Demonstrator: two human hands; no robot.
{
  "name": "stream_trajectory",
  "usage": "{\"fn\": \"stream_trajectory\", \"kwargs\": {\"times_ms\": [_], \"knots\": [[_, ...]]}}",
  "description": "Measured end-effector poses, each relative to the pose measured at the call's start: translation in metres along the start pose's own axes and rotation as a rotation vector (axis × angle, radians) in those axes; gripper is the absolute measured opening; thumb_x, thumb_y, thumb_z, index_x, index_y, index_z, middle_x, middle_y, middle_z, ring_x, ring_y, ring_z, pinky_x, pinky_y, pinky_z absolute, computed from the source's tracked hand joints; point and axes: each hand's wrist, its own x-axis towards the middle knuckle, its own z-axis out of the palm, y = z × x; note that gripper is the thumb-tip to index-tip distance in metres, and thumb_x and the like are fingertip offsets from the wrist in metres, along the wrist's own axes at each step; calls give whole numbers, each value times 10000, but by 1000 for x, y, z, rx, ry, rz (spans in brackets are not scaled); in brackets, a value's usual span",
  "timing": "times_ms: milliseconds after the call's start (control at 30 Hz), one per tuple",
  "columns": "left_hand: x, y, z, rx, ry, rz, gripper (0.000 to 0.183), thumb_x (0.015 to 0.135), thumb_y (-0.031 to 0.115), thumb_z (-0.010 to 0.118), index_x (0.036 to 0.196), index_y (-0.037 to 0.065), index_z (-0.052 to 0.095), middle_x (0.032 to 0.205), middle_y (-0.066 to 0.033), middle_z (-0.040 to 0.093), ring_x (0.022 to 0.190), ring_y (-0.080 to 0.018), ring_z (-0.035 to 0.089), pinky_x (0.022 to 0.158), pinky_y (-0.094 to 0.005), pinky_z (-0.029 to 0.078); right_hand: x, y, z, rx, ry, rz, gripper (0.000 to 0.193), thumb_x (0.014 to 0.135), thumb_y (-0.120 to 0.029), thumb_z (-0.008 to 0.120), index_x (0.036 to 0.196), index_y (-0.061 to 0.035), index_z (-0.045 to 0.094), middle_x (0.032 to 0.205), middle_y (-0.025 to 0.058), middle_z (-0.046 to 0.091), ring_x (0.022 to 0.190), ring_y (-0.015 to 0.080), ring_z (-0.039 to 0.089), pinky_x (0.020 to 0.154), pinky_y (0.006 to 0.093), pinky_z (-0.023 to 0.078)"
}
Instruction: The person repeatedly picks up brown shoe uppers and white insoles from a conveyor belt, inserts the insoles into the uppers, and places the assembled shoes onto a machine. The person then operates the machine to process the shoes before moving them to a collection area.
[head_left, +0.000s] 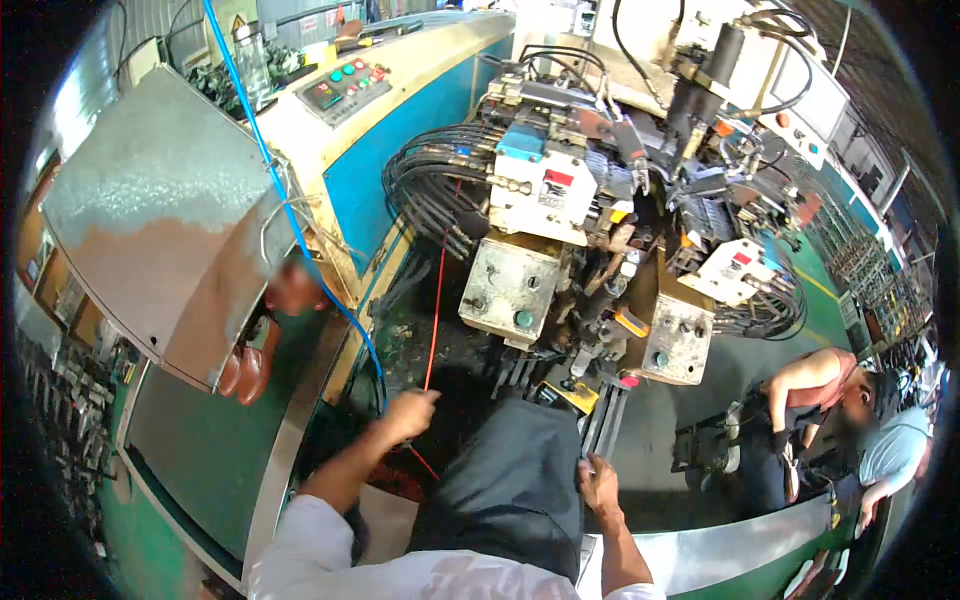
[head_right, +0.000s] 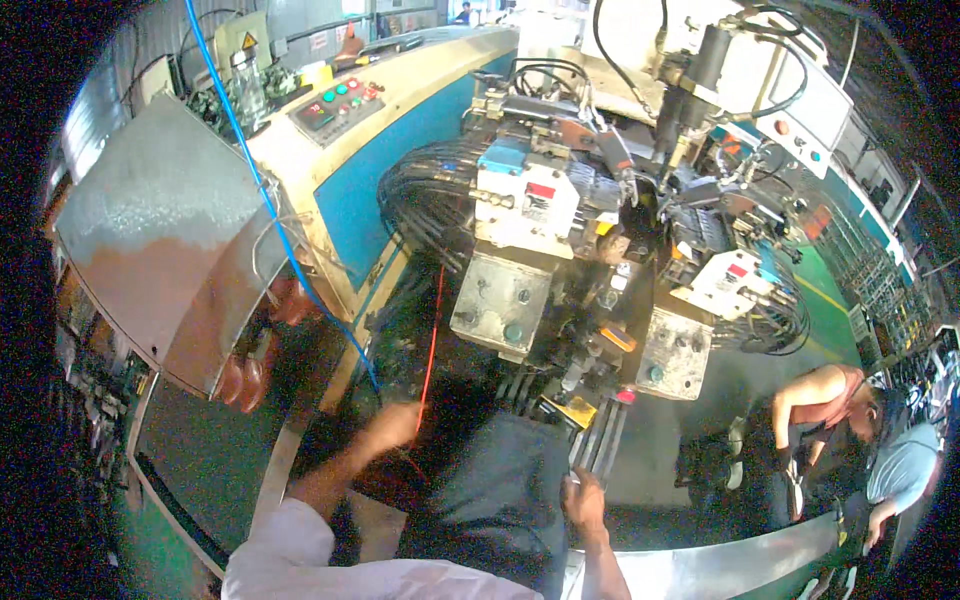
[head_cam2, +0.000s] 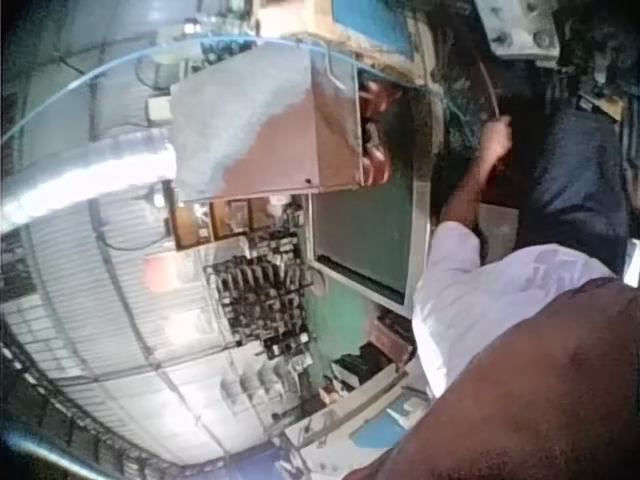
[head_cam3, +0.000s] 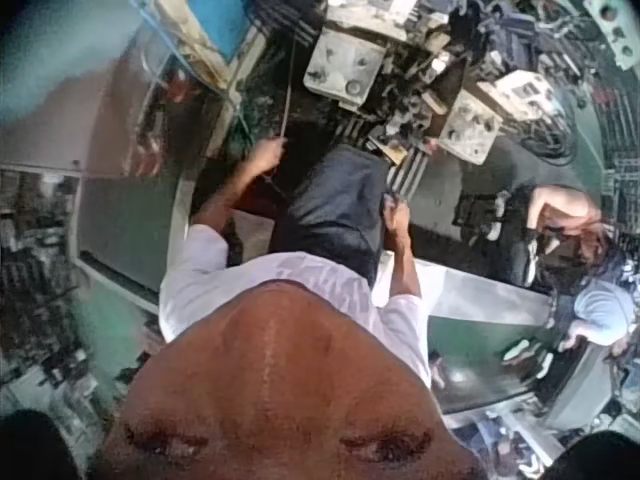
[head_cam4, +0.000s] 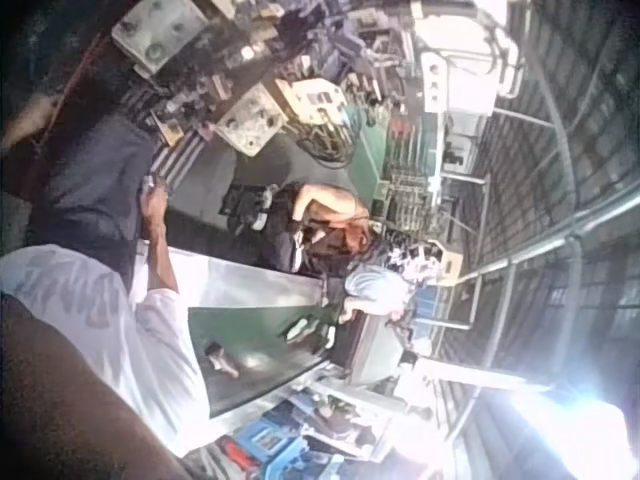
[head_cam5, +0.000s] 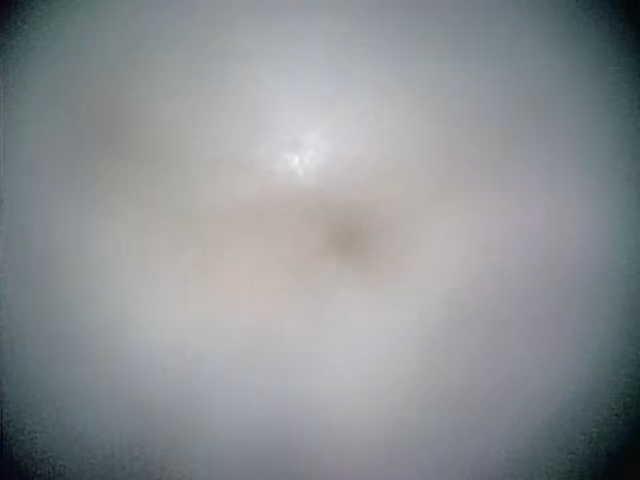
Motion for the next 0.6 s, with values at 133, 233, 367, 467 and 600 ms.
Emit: {"fn": "stream_trajectory", "kwargs": {"times_ms": [133,233,367,467,600], "knots": [[20,107,94,-124,25,190,393,981,165,617,1360,81,680,1436,-198,615,1338,-416,573,1115,-489,496,-112,110,-25,58,226,308,414,968,-98,694,1359,30,647,1305,247,682,1220,451,640,1092,503,494],[12,188,101,125,-129,147,465,995,221,604,1441,96,646,1644,-223,415,1512,-563,310,1182,-723,323,-257,191,-55,-198,531,406,476,925,-27,690,1389,44,610,1314,256,675,1244,446,627,1138,480,459],[9,191,102,245,-187,158,501,967,194,615,1458,95,631,1677,-243,353,1543,-597,237,1181,-788,254,-443,225,-82,317,687,801,449,873,-312,799,1080,70,687,1021,263,744,890,395,693,811,501,553],[29,202,103,400,-102,253,455,927,203,652,1367,87,675,1579,-233,432,1490,-566,335,1131,-774,340,-525,200,-78,78,627,1329,591,909,-371,781,1276,43,575,1226,250,666,1078,393,649,933,507,527],[42,177,102,334,-46,363,231,818,139,680,1022,83,774,1151,-213,686,1135,-450,619,1016,-578,497,-608,190,-60,-104,272,1894,810,957,-450,758,1538,6,425,1499,232,562,1329,391,590,1095,514,493]]}}
